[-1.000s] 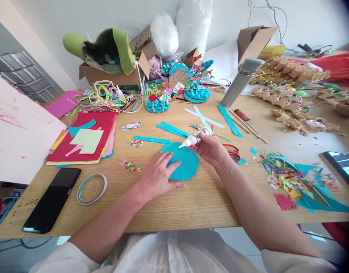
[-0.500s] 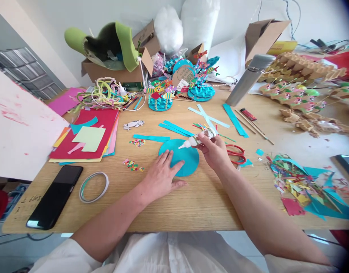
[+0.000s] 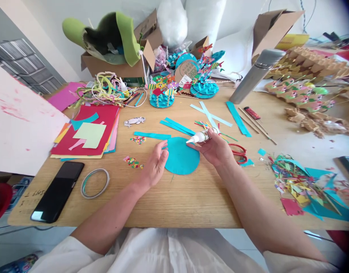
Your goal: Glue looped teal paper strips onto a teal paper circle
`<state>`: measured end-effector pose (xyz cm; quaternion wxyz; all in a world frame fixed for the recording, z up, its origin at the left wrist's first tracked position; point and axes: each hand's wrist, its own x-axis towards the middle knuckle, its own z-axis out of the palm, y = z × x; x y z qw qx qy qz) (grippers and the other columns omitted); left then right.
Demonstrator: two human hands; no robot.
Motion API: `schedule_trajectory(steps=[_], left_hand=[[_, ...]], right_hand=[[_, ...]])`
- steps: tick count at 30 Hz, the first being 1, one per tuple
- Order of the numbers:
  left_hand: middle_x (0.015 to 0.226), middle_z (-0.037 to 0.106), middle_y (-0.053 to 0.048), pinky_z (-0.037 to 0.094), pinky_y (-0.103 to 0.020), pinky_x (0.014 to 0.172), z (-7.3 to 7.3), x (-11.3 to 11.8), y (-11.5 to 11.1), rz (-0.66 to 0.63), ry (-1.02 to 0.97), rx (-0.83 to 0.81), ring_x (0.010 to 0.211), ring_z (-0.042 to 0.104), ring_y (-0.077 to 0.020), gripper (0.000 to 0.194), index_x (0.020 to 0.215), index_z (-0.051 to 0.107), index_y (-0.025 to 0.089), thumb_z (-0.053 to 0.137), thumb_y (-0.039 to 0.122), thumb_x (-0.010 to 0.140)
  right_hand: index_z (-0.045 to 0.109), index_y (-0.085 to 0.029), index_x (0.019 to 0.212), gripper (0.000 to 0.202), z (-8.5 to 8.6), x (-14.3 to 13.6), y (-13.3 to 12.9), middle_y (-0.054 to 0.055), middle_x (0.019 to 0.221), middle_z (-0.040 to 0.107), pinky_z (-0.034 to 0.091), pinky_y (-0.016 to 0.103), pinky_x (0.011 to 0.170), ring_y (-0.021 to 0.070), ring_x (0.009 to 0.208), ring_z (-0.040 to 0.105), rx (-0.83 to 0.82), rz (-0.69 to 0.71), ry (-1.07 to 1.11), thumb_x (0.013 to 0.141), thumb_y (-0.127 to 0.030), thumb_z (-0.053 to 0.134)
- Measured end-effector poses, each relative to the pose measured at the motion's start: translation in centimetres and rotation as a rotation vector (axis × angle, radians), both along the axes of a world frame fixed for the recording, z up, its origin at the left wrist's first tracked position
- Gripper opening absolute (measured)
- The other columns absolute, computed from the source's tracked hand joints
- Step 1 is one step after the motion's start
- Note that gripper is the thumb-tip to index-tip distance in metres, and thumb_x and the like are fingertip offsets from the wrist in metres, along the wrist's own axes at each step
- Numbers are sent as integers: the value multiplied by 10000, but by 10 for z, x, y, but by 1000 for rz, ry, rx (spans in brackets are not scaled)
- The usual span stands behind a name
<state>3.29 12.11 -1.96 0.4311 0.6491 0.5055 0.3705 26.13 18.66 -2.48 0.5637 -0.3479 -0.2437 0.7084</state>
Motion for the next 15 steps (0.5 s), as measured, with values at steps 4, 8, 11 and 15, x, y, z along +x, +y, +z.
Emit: schedule_trajectory(steps=[4,8,11,15], left_hand=[[1458,449,-193,397,-480,1097,2,-1,0,1,-32,-11,1308,510,-291,749,1417,351,166,221,719,930],[1443,463,-192,425,-471,1073,3,-2,0,-13,8,20,1280,536,-284,744,1411,365,169,224,719,930],[1409,499,-178,440,-465,1058,2,-4,1,-11,53,52,1259,553,-278,690,1395,396,178,224,680,955],[1339,531,-159,460,-431,1038,1,-8,1,-19,127,133,1234,550,-262,644,1383,434,168,232,628,980]], right_hand=[[589,-277,786,196,-3,2,2,-66,750,704,566,537,897,214,821,710,11,15,-16,748,-368,759],[580,-257,753,247,0,1,2,-36,772,705,580,501,884,221,845,705,-11,23,-57,719,-400,779],[563,-261,732,267,2,1,2,-37,753,691,581,505,883,218,819,699,6,27,-84,710,-416,780],[573,-262,732,263,2,1,2,-31,765,693,579,510,887,222,814,697,-4,24,-103,715,-434,772]])
